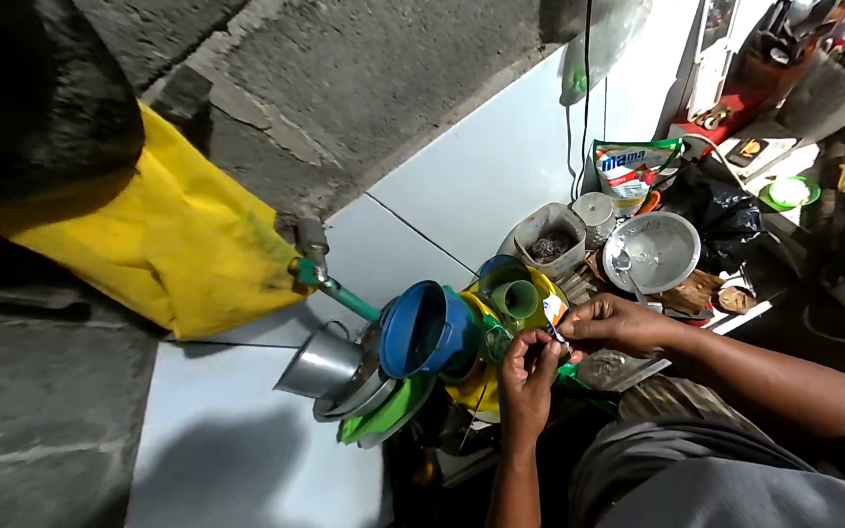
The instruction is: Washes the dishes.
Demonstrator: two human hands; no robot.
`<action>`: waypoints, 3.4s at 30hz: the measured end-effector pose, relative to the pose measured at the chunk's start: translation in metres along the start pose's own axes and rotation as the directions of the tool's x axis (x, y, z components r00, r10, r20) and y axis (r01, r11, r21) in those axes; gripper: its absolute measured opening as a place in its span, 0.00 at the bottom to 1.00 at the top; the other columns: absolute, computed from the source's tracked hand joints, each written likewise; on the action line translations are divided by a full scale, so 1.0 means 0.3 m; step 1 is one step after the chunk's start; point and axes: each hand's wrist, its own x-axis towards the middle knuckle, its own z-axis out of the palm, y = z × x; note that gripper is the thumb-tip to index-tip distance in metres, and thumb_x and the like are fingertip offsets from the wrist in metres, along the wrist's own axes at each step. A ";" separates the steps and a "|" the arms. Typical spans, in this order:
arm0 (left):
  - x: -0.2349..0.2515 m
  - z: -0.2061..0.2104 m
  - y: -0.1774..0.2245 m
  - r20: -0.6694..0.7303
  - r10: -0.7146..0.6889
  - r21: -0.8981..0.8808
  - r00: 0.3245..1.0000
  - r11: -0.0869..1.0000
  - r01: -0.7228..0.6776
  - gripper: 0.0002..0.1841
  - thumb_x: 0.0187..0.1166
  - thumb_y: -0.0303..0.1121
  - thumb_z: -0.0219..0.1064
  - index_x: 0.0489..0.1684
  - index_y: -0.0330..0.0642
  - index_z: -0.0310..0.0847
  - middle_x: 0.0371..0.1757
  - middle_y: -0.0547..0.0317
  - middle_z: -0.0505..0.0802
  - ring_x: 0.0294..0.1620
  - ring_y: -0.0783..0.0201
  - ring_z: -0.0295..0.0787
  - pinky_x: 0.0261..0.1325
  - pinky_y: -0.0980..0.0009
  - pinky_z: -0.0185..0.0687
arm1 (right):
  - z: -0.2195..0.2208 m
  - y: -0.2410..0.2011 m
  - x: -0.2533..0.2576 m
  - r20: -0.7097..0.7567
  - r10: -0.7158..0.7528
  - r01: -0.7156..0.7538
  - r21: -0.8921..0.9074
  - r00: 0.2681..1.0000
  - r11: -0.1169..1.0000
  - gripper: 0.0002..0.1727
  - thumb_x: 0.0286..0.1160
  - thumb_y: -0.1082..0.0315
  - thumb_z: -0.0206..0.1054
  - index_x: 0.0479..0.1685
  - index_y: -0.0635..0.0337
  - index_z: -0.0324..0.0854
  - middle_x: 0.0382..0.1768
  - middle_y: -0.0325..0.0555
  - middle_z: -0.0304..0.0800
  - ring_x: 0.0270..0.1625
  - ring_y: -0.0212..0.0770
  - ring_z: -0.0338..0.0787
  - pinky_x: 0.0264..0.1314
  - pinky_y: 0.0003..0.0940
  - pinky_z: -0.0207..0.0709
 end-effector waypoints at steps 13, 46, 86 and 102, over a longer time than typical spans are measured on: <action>-0.003 0.023 -0.001 0.029 0.002 0.005 1.000 1.000 -0.002 0.04 0.79 0.23 0.66 0.45 0.36 0.84 0.43 0.63 0.91 0.44 0.72 0.90 0.52 0.73 0.89 | -0.031 -0.015 -0.011 0.017 -0.028 0.029 -0.097 0.999 0.995 0.11 0.86 0.68 0.62 0.36 0.57 0.89 0.30 0.31 0.93 0.35 0.27 0.93 0.47 0.26 0.90; -0.018 0.043 0.015 -0.024 0.033 0.312 0.999 0.950 -0.024 0.06 0.73 0.21 0.68 0.43 0.28 0.84 0.41 0.56 0.92 0.43 0.74 0.91 0.51 0.77 0.90 | -0.074 -0.080 0.003 0.180 -0.163 0.243 -0.696 0.970 0.676 0.16 0.84 0.60 0.65 0.33 0.61 0.89 0.27 0.33 0.85 0.28 0.18 0.77 0.32 0.18 0.71; 0.021 0.046 0.024 -0.107 -0.203 0.664 0.973 0.714 0.222 0.06 0.73 0.28 0.63 0.29 0.34 0.82 0.26 0.60 0.82 0.28 0.71 0.77 0.34 0.74 0.74 | 0.002 0.051 -0.013 0.081 -0.400 0.212 -0.932 0.913 0.294 0.11 0.77 0.64 0.67 0.42 0.62 0.90 0.40 0.52 0.91 0.37 0.44 0.91 0.42 0.40 0.86; 0.071 0.077 -0.008 -0.050 -0.211 0.443 0.976 0.871 0.211 0.26 0.81 0.35 0.65 0.73 0.28 0.68 0.55 0.45 0.85 0.46 0.64 0.89 0.47 0.69 0.88 | -0.023 0.059 -0.025 0.047 -0.532 0.193 -0.956 0.846 0.222 0.11 0.75 0.64 0.69 0.41 0.65 0.89 0.40 0.55 0.91 0.37 0.46 0.92 0.38 0.40 0.86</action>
